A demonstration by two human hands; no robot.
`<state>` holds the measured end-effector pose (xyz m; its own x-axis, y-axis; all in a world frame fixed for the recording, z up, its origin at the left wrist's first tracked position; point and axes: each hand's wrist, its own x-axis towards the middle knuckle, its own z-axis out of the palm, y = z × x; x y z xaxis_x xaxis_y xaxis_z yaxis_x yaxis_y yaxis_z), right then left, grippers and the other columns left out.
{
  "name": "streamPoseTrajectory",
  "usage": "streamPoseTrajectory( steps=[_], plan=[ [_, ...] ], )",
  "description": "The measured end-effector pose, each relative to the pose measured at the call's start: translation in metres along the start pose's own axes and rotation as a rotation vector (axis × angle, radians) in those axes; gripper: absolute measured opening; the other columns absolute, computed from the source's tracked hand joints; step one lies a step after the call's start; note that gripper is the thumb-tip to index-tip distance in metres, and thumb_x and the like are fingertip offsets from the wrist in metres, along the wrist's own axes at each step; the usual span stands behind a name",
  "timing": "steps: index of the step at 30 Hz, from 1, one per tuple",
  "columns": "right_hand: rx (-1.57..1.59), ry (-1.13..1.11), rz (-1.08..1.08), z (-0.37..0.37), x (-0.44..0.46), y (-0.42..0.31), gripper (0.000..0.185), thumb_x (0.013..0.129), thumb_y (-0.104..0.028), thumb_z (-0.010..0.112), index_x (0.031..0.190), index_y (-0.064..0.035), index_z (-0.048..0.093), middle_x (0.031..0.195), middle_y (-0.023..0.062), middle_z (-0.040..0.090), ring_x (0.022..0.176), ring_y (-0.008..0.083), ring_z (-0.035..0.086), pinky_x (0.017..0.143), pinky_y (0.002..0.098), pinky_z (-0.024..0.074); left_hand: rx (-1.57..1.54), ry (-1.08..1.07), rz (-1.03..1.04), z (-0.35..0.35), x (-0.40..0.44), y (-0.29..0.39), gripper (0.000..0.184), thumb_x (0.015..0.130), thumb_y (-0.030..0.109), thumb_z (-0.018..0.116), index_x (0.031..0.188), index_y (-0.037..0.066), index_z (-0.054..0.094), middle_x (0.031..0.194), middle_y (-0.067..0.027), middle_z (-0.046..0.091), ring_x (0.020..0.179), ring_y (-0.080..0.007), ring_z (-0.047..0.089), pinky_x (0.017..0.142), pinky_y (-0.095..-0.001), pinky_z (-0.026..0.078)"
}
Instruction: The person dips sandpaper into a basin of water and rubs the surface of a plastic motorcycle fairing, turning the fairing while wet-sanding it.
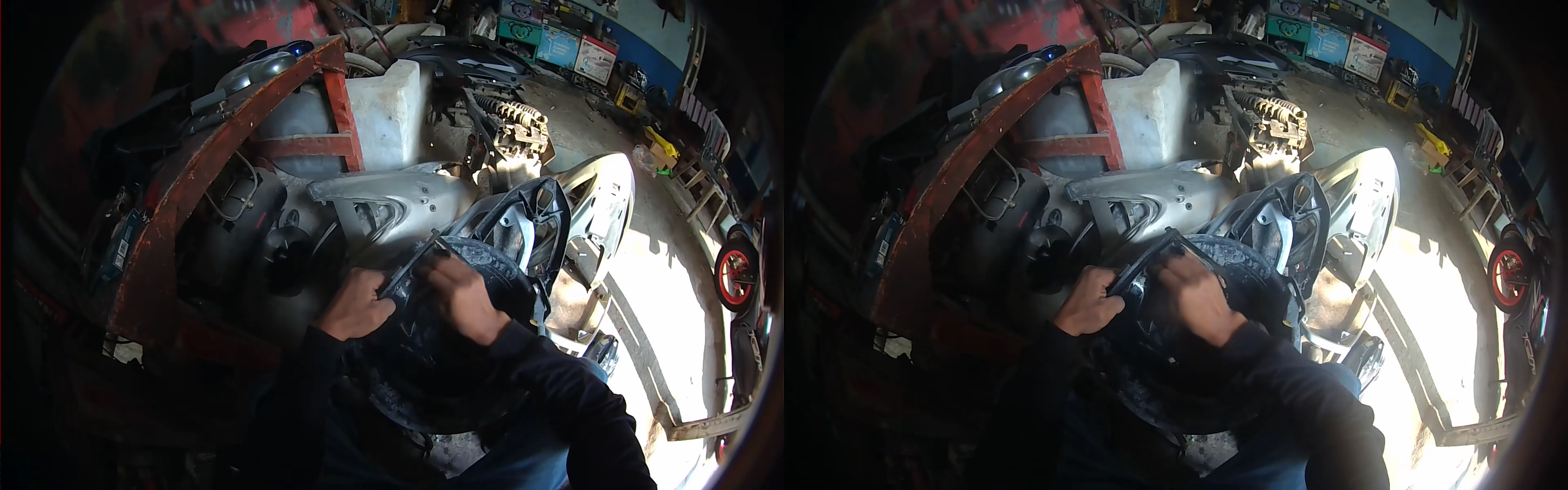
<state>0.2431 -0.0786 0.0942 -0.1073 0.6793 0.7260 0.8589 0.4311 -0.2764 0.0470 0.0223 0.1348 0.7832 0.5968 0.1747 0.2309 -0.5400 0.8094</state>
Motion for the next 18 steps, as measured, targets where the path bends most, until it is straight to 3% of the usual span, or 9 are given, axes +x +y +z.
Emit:
streamPoseTrajectory(
  steps=[3,6,7,9,15,17,18],
  plan=[
    [-0.001,-0.099,0.261,-0.003,0.005,0.035,0.03,0.068,-0.002,0.063,0.098,-0.0009,0.065,0.097,0.0147,0.063,0.091,0.0321,0.062,0.092,0.0418,0.0494,-0.009,-0.016,-0.028,0.003,0.002,-0.001,0.023,0.068,0.013,0.057,0.068,-0.009,0.052,0.056,-0.0209,0.045,0.052,-0.0175,0.041,0.051,-0.0409,0.036],
    [-0.136,-0.038,-0.107,0.004,-0.005,-0.001,0.03,0.069,-0.005,0.064,0.099,-0.0017,0.065,0.096,0.0145,0.062,0.09,0.0324,0.062,0.092,0.0424,0.0492,0.034,0.017,-0.016,0.007,0.004,-0.012,0.023,0.067,0.013,0.058,0.066,-0.009,0.052,0.055,-0.0209,0.044,0.051,-0.0181,0.041,0.05,-0.0416,0.036],
    [-0.077,-0.057,-0.121,0.006,-0.005,-0.003,0.03,0.069,-0.005,0.064,0.099,-0.0019,0.065,0.097,0.015,0.062,0.09,0.0325,0.062,0.09,0.043,0.0496,-0.027,0.024,-0.027,0.007,0.004,-0.01,0.023,0.067,0.013,0.058,0.065,-0.009,0.052,0.055,-0.0212,0.044,0.05,-0.0182,0.041,0.05,-0.0415,0.036],
    [0.03,-0.088,0.166,-0.008,0.001,0.018,0.038,0.066,-0.001,0.067,0.104,-0.0009,0.066,0.106,0.0165,0.064,0.097,0.0351,0.063,0.085,0.0437,0.0524,-0.08,0.017,-0.041,0.008,0.001,-0.008,0.023,0.067,0.013,0.058,0.064,-0.009,0.051,0.055,-0.0215,0.044,0.05,-0.0183,0.041,0.05,-0.0414,0.036],
    [-0.068,-0.021,-0.07,-0.002,-0.002,-0.018,0.038,0.068,0.001,0.066,0.106,-0.0017,0.067,0.1,0.0149,0.066,0.089,0.0347,0.065,0.077,0.0417,0.0545,0.042,-0.009,-0.011,0.004,0.002,-0.007,0.022,0.068,0.012,0.058,0.066,-0.009,0.052,0.055,-0.021,0.044,0.052,-0.015,0.043,0.05,-0.0374,0.037],
    [-0.018,-0.046,0.264,-0.007,0.005,0.006,0.038,0.069,0.001,0.065,0.107,-0.0025,0.068,0.099,0.0133,0.067,0.092,0.0324,0.066,0.084,0.0411,0.0553,-0.099,0.009,-0.075,0.003,-0.001,0.003,0.019,0.069,0.01,0.057,0.067,-0.008,0.052,0.055,-0.0169,0.044,0.054,-0.0128,0.042,0.05,-0.0363,0.036],
    [0.085,-0.246,0.497,-0.014,0.012,0.014,0.041,0.069,0.001,0.065,0.11,-0.0025,0.067,0.103,0.0144,0.068,0.098,0.0327,0.067,0.091,0.0413,0.0538,-0.095,0.008,-0.075,0.004,-0.002,0.001,0.019,0.069,0.01,0.057,0.067,-0.008,0.052,0.055,-0.0169,0.044,0.054,-0.0128,0.042,0.05,-0.0363,0.036]
  ],
)
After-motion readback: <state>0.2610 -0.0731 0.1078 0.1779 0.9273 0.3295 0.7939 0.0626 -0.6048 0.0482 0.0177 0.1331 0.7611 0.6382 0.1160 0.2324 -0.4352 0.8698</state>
